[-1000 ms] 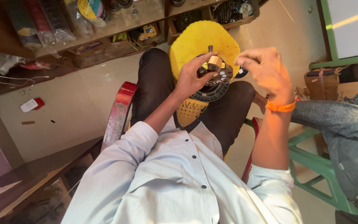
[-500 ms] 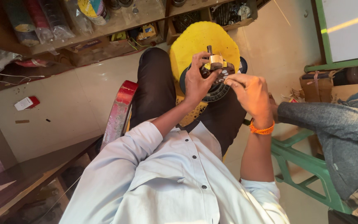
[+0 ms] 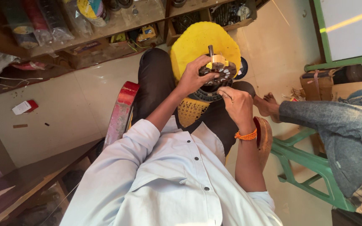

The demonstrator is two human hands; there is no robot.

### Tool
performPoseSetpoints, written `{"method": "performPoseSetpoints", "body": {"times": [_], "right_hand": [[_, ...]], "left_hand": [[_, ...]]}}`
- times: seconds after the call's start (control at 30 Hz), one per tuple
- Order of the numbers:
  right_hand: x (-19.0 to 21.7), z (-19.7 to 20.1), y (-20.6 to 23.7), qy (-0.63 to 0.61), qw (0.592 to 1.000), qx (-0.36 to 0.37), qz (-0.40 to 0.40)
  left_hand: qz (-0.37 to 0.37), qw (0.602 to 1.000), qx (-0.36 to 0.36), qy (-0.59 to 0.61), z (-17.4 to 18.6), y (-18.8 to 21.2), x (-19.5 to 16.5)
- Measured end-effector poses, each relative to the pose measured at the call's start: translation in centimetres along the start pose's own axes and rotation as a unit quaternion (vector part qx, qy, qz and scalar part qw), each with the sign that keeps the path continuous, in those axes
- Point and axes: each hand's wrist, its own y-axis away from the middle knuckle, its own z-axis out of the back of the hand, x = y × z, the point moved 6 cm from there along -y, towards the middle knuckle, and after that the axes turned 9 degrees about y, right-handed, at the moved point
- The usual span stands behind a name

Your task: The person uses a screwdriver to adjust a component on a motor rotor resting on a yellow bucket. They then wrap electrical tape around the rotor's windings by hand.

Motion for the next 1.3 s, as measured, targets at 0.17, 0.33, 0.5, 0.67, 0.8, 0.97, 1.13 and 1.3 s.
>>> {"method": "performPoseSetpoints", "body": {"times": [0.17,0.33,0.5,0.67,0.8,0.97,1.13,1.3], "right_hand": [[-0.3,-1.6,0.8,0.006,1.000,-0.017,0.003],[0.6,-3.1,2.2,-0.015,0.999,-0.033,-0.008],[1.4,-1.1,2.6,0.019,0.997,-0.047,0.049],[3.1,2.4,1.9,0.113,0.982,0.020,0.153],[5.1,4.1,0.6,0.180,0.958,0.090,0.203],[6.1,5.7,-4.3,0.229,0.939,0.064,0.247],[6.4,4.5,-9.8,0.138,0.937,0.091,0.307],[4.4,2.2,-14.9,0.081,0.934,0.209,0.279]], "left_hand": [[-0.016,0.999,0.026,-0.015,0.5,-0.3,0.0],[-0.029,0.997,0.064,0.031,0.9,-0.6,-0.4],[-0.089,0.988,-0.035,-0.118,1.8,0.7,-2.4],[-0.240,0.934,-0.033,-0.262,-0.3,5.1,-6.3],[-0.243,0.942,-0.017,-0.229,-1.7,5.6,-7.3],[-0.107,0.979,-0.149,-0.085,-1.6,5.1,-6.2],[0.144,0.945,-0.227,0.188,-2.5,4.9,-1.7],[0.235,0.898,-0.283,0.241,-3.2,5.2,-0.1]]}}
